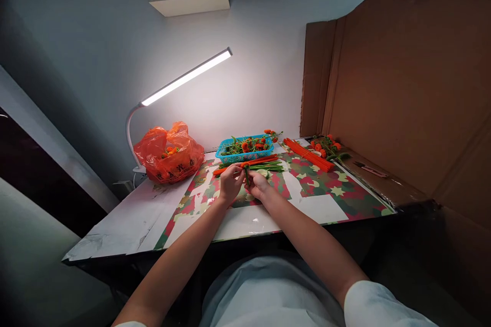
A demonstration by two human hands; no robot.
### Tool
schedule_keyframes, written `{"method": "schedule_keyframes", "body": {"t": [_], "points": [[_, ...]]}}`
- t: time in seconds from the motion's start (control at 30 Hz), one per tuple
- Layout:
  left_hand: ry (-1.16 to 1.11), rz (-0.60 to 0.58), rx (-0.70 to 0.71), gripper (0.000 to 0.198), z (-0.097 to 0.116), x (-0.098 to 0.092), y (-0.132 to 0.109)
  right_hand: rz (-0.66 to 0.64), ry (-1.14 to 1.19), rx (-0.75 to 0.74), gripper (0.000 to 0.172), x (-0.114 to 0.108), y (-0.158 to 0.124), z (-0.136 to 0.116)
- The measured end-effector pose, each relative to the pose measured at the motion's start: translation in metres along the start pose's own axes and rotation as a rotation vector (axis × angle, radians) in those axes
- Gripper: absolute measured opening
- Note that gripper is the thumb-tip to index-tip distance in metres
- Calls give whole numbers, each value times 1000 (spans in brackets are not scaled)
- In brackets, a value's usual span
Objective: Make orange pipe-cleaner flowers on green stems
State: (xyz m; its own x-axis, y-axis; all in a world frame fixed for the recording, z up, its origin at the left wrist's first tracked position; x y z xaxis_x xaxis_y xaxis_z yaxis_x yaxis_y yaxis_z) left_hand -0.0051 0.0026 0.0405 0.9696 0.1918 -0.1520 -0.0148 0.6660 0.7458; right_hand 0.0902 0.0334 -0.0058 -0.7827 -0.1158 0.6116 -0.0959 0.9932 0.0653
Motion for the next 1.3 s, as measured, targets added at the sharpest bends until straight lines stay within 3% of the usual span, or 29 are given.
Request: {"method": "schedule_keyframes", "body": {"t": [0.1, 0.23, 0.37, 0.47, 0.77, 0.93, 1.3], "points": [[4, 9, -23, 16, -1, -1, 1, -17, 40, 121, 17, 1, -6, -2], [-125, 85, -280, 20, -21, -2, 0, 15, 53, 242, 19, 0, -14, -3], [-395, 79, -534, 31, -39, 2, -3, 102, -103, 53, 28, -4, -16, -12], [-517, 92, -616, 37, -44, 4, -5, 132, -279, -82, 29, -4, -17, -19], [-331, 99, -510, 24, -33, 1, -2, 221, -568, -313, 31, -5, -20, -34], [-276, 116, -482, 19, -30, -1, -2, 167, -761, -468, 27, 3, -22, -40], [-288, 91, -391, 22, -20, 3, -2, 215, -542, -275, 26, -3, -19, -24]]}}
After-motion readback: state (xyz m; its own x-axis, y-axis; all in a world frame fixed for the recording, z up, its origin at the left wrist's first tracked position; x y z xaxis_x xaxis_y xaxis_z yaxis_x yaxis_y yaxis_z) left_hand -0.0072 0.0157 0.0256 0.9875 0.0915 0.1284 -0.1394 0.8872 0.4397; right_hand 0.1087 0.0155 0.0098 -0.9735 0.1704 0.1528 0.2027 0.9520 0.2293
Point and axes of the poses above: each hand's wrist, its own y-axis towards the middle knuckle, its own x-axis out of the palm, z = x × y, the point moved 5 cm from there along y, towards the middle knuckle, and after that the axes turned 3 degrees about -x, right-handed, at the moved point
